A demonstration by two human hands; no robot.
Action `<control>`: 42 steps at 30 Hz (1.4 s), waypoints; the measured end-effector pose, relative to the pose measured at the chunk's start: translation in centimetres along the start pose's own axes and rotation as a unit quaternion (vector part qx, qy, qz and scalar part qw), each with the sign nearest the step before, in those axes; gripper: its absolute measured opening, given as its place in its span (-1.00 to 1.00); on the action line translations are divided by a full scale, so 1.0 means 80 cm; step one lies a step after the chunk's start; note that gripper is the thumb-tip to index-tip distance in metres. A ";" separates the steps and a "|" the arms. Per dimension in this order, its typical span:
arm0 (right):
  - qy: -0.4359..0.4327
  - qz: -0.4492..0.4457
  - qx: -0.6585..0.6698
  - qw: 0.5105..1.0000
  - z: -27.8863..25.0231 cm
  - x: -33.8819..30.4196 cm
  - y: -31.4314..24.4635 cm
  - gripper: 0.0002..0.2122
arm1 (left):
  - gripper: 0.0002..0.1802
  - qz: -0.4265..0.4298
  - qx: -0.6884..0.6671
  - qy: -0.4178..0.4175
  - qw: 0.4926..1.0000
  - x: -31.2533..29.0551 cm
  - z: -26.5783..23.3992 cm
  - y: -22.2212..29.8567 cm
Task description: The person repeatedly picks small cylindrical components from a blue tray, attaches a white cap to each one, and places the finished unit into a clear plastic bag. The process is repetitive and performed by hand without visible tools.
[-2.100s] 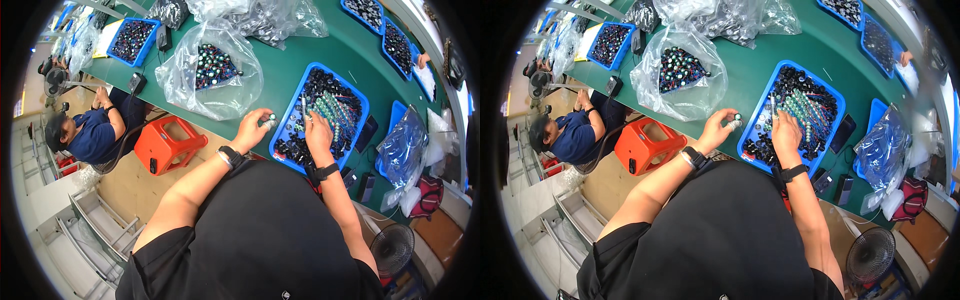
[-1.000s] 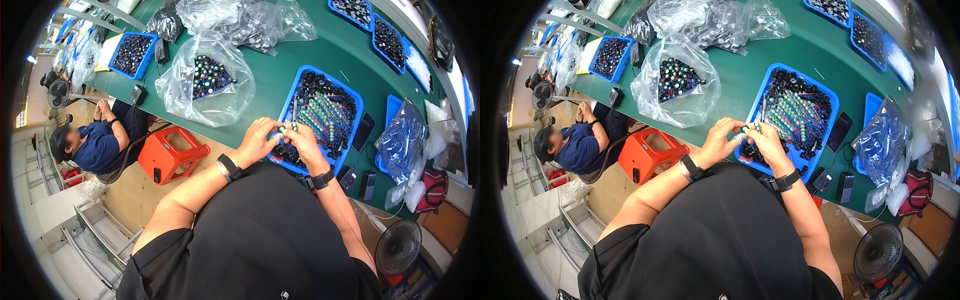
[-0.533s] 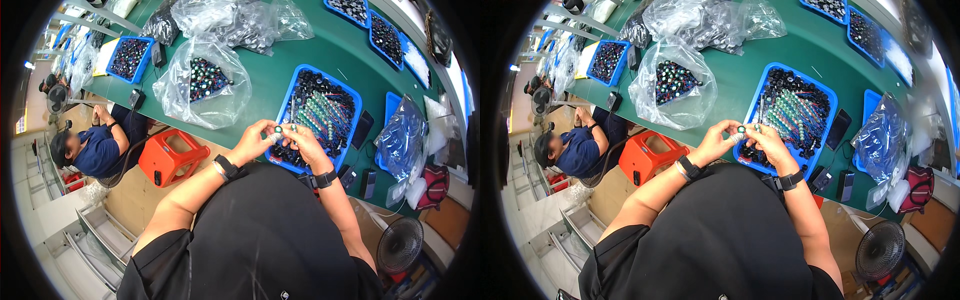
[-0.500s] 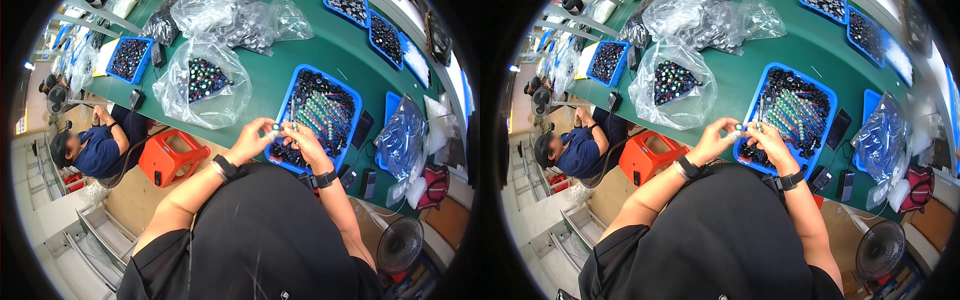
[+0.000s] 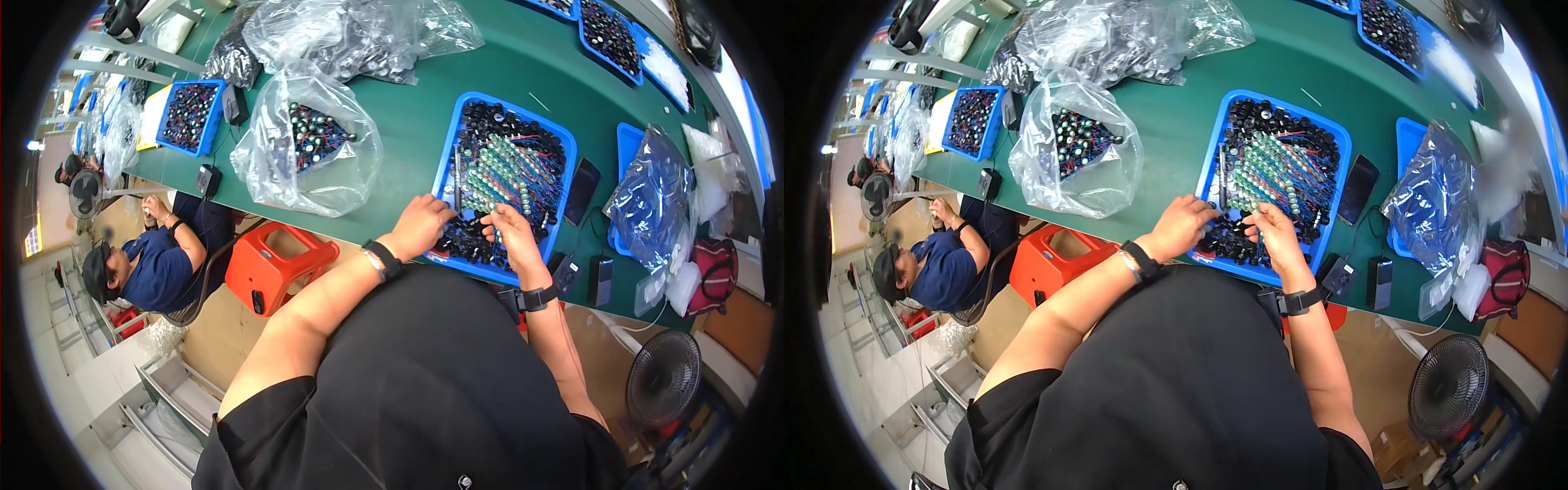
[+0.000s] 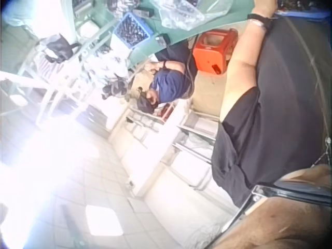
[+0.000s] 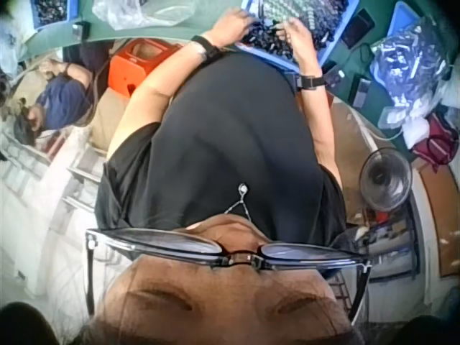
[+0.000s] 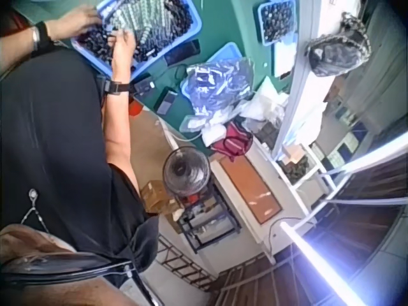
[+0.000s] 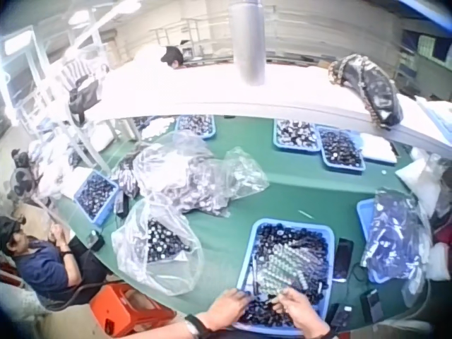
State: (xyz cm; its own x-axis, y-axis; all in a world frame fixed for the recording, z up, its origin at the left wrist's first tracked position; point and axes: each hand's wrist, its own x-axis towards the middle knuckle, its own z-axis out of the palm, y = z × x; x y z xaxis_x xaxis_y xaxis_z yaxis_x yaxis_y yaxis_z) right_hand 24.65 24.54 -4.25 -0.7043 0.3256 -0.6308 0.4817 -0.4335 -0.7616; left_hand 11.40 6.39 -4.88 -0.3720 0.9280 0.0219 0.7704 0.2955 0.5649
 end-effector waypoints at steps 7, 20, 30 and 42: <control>-0.030 0.010 0.006 0.999 0.005 -0.015 -0.011 -0.65 | -0.85 -0.064 -0.027 -0.031 0.997 0.017 0.027 -0.008; -0.116 -0.093 -0.036 0.988 0.020 -0.015 -0.041 -0.83 | -0.66 -0.221 -0.459 -0.014 0.860 0.030 -0.036 0.037; -0.113 -0.098 -0.046 0.988 0.028 -0.011 -0.039 -0.87 | -0.63 -0.270 -0.514 -0.001 0.814 0.030 -0.047 0.048; -0.080 -0.081 -0.035 0.993 0.035 -0.010 -0.029 -0.92 | -0.66 -0.265 -0.538 0.007 0.800 0.026 -0.040 0.046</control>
State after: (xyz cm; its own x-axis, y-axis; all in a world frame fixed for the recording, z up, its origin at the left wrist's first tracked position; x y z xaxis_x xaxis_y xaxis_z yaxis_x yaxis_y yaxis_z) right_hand 22.64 22.93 -1.58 -0.8469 0.2462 -0.4713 0.3862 -0.3246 -0.8634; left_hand 11.83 8.65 -0.13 -0.5113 0.7313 -0.4514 -0.3862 0.2738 0.8809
